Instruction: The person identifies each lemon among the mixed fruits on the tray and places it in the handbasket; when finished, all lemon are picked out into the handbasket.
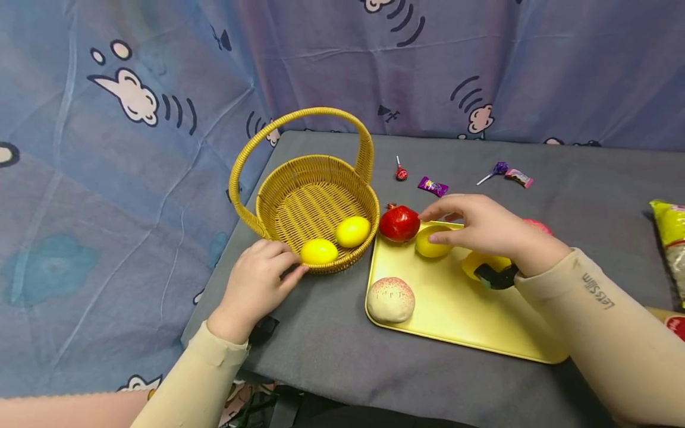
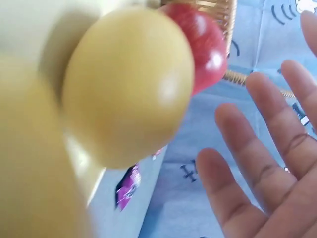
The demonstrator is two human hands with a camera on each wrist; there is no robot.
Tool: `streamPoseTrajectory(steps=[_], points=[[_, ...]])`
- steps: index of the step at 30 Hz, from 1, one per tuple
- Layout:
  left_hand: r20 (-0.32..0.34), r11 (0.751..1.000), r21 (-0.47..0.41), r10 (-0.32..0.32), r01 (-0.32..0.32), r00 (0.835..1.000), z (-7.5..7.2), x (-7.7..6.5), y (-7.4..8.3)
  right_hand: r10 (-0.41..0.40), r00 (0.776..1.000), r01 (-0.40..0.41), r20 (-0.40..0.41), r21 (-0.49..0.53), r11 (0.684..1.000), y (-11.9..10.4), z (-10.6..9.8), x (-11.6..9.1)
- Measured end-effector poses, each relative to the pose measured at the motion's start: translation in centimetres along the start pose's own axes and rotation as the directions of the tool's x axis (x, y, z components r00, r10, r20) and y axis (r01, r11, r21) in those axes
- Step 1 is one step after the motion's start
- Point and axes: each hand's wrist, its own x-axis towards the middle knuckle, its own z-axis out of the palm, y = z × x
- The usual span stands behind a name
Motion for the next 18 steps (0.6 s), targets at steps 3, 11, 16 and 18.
streamPoseTrajectory(steps=[3,11,16,18], points=[[-0.001,1.0,0.003,0.001,-0.001,1.0,0.0,0.0,0.0,0.045,0.999,-0.045,-0.001,0.0,0.999,0.7,-0.1,-0.1],[-0.011,1.0,0.012,0.013,-0.013,1.0,0.0,-0.1,0.0,0.082,0.993,-0.08,0.081,-0.033,0.996,1.0,0.0,-0.2],[-0.007,1.0,0.013,0.01,-0.01,1.0,0.0,-0.1,0.1,0.09,0.989,-0.087,0.12,-0.03,0.996,1.4,0.3,0.1],[-0.005,1.0,0.014,0.01,-0.01,1.0,0.0,-0.1,0.1,0.091,0.988,-0.09,0.126,-0.019,0.996,1.6,0.5,0.2]])
